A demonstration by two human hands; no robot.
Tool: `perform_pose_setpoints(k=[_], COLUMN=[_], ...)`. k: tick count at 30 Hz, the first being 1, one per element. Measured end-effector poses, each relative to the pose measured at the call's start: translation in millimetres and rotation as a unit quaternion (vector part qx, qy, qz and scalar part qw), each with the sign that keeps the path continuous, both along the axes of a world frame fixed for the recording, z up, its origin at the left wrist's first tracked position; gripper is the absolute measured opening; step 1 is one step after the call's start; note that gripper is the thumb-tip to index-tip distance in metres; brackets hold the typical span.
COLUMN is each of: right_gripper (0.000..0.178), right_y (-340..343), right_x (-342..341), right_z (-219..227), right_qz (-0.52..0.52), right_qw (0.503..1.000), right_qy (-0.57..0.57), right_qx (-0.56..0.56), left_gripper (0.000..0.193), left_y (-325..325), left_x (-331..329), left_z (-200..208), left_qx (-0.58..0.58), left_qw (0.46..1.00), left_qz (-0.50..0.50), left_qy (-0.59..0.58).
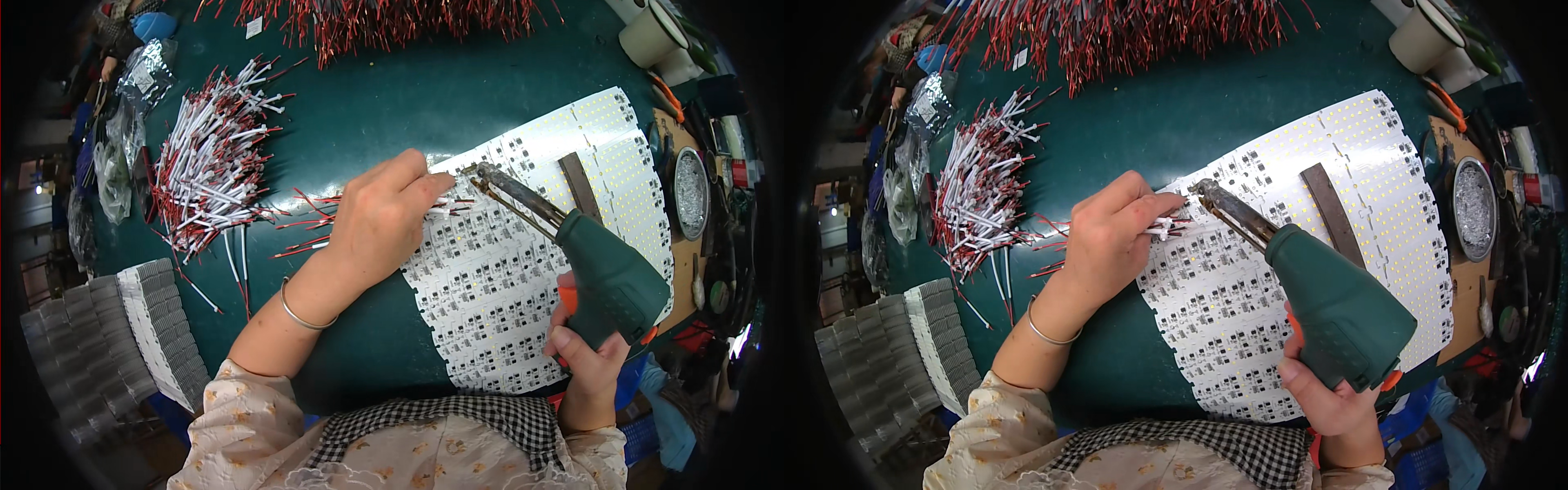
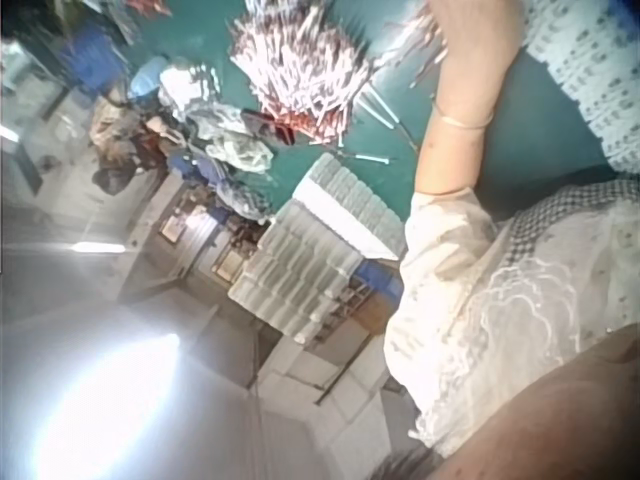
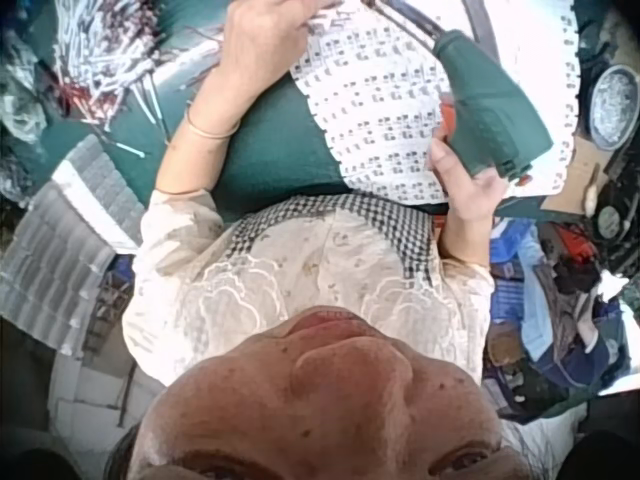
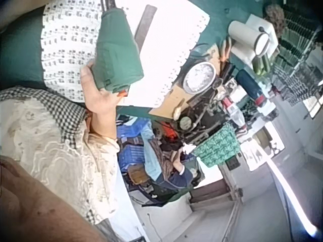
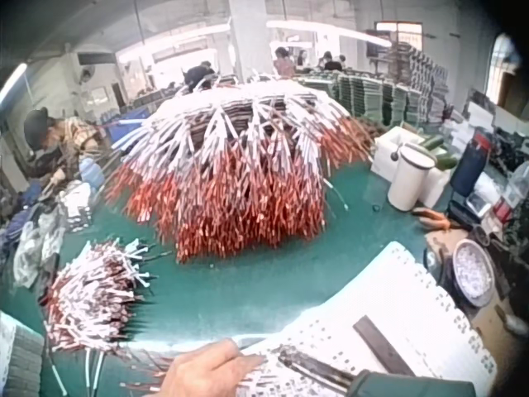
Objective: The person solders wires onto circuit boards using a soldering gun. They repeatedly position wires from a pile onto the boards and solder the wire ends to the contact points.
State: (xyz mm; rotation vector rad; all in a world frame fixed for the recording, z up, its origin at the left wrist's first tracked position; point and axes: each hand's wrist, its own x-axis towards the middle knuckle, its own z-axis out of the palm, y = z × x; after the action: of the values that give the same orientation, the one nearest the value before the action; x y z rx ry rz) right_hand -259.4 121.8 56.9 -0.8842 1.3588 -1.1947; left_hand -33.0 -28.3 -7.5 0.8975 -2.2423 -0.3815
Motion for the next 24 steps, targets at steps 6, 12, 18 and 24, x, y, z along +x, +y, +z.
perform_pose_setpoints(k=[6,12,18,24], right_gripper=[0.054,0.034,0.044,0.047], right_y=[3.2,-4.9,-1.0,-4.1], right_x=[-3.8,6.5,3.7,3.7], right_z=[-14.3,-1.4,-9.9,-2.9], right_qz=[0.038,-0.009,-0.011,-0.023], right_qw=[0.999,0.999,0.999,0.997], right_qy=[0.029,-0.013,0.027,0.017], right_qx=[-0.015,0.037,0.046,0.069], left_gripper=[0.038,0.038,0.027,0.026], left_y=[1.3,1.7,1.0,1.2], left_x=[-0.5,0.0,2.6,2.0], left_z=[-1.0,-1.1,-2.3,-3.1], left_qx=[0.007,0.004,0.003,0.000], left_qw=[1.000,1.000,1.000,1.000], left_qz=[0.003,0.004,-0.017,-0.014], left_qy=[-0.001,-0.001,-0.018,-0.016])
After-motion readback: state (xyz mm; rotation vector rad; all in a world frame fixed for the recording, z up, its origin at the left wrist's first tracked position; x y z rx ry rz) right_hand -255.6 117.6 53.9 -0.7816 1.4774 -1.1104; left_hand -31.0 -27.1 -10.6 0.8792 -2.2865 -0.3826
